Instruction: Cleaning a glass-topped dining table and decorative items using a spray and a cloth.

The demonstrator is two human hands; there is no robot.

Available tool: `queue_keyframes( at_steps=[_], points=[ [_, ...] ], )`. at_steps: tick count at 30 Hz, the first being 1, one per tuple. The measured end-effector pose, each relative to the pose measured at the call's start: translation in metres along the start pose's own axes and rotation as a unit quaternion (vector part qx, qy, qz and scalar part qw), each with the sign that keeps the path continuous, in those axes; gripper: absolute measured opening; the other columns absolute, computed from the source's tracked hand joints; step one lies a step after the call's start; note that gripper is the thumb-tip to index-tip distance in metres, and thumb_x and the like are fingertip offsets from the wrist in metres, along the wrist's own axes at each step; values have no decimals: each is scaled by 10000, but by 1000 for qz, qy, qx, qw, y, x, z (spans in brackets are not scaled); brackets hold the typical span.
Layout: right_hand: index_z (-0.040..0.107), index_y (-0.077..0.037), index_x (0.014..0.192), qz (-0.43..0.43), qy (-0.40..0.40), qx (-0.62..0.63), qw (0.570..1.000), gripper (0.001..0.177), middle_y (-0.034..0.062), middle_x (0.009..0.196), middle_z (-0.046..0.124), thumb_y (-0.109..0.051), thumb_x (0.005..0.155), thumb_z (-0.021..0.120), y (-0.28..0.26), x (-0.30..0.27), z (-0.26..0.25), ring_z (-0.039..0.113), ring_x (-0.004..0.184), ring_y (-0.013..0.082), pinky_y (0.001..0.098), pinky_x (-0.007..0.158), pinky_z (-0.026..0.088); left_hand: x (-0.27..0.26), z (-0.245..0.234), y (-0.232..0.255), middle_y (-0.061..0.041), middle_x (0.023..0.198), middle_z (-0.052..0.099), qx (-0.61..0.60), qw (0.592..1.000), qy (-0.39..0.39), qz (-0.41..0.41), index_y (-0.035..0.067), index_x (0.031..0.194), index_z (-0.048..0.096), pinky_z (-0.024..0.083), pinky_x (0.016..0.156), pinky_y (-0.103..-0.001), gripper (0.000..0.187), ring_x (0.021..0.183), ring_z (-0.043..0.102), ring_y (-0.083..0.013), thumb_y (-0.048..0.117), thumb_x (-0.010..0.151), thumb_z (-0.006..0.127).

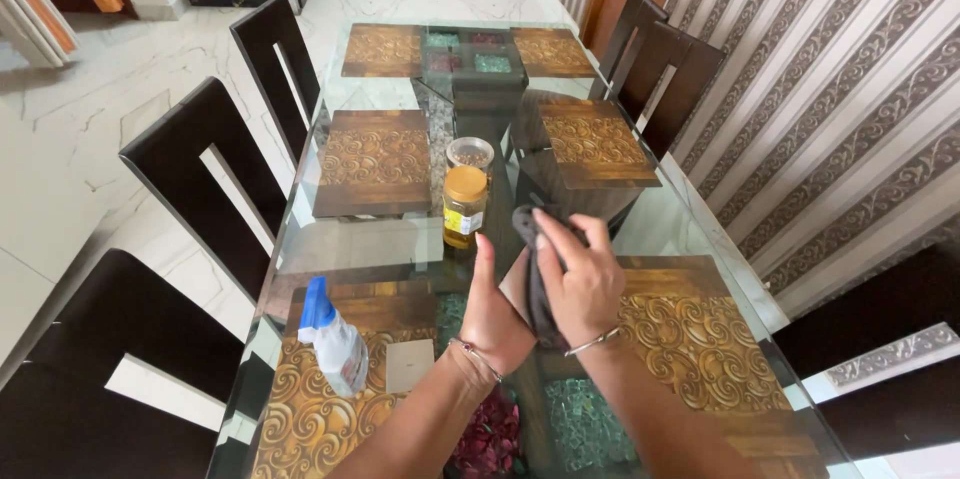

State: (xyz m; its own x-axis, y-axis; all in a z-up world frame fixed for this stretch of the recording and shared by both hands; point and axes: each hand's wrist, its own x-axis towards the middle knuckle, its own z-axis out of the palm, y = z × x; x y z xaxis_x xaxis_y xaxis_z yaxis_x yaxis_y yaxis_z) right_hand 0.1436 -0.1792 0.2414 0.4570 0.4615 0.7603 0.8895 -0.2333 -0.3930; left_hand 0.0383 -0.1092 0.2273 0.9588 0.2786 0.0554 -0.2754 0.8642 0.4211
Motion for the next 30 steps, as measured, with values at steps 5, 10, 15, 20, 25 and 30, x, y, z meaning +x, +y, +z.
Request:
queue_keyframes(
  at_steps=[5,10,15,20,25,30],
  points=[
    [761,-249,1211,-118,-24,91,988,324,91,1119,647,-218,890,733,-45,-18,-10,715,928,298,397,792,586,12,-35,4,-113,1497,549,18,999,-7,41,90,1523,469,354,1196,-427,965,1381,501,-277,830,923,322],
    [767,-252,1215,-99,-12,57,993,310,93,1126,654,-207,909,740,-18,-4,1,711,886,290,393,755,588,-3,5,5,-105,1448,587,4,999,33,30,104,1476,512,397,1153,-427,971,1337,545,-272,849,890,302],
    [765,-251,1190,-112,-5,53,992,360,73,1084,653,-181,838,737,-44,-15,0,715,906,291,391,760,583,11,-27,4,-127,1391,619,-16,999,7,32,85,1427,551,425,1117,-428,990,1289,572,-280,871,882,295],
    [764,-249,1190,-124,19,51,991,326,78,1115,647,-180,871,753,-27,-16,3,706,914,301,397,778,586,1,-13,3,-114,1393,596,-11,999,22,42,67,1454,513,414,1135,-429,965,1285,565,-273,852,923,328],
    [770,-253,1169,-87,32,-18,996,302,80,1137,652,-182,877,752,3,1,0,700,916,323,419,756,576,-8,2,3,-51,1438,621,6,1000,11,4,116,1482,527,441,1127,-359,942,1315,595,-208,814,872,359],
    [778,-272,1111,-26,-12,-87,996,251,80,1164,645,-236,867,731,45,9,3,677,914,351,474,758,556,-2,-15,5,-124,1323,627,-57,996,43,-44,55,1414,569,456,1035,-571,1032,1200,595,-303,892,815,499]
  ],
)
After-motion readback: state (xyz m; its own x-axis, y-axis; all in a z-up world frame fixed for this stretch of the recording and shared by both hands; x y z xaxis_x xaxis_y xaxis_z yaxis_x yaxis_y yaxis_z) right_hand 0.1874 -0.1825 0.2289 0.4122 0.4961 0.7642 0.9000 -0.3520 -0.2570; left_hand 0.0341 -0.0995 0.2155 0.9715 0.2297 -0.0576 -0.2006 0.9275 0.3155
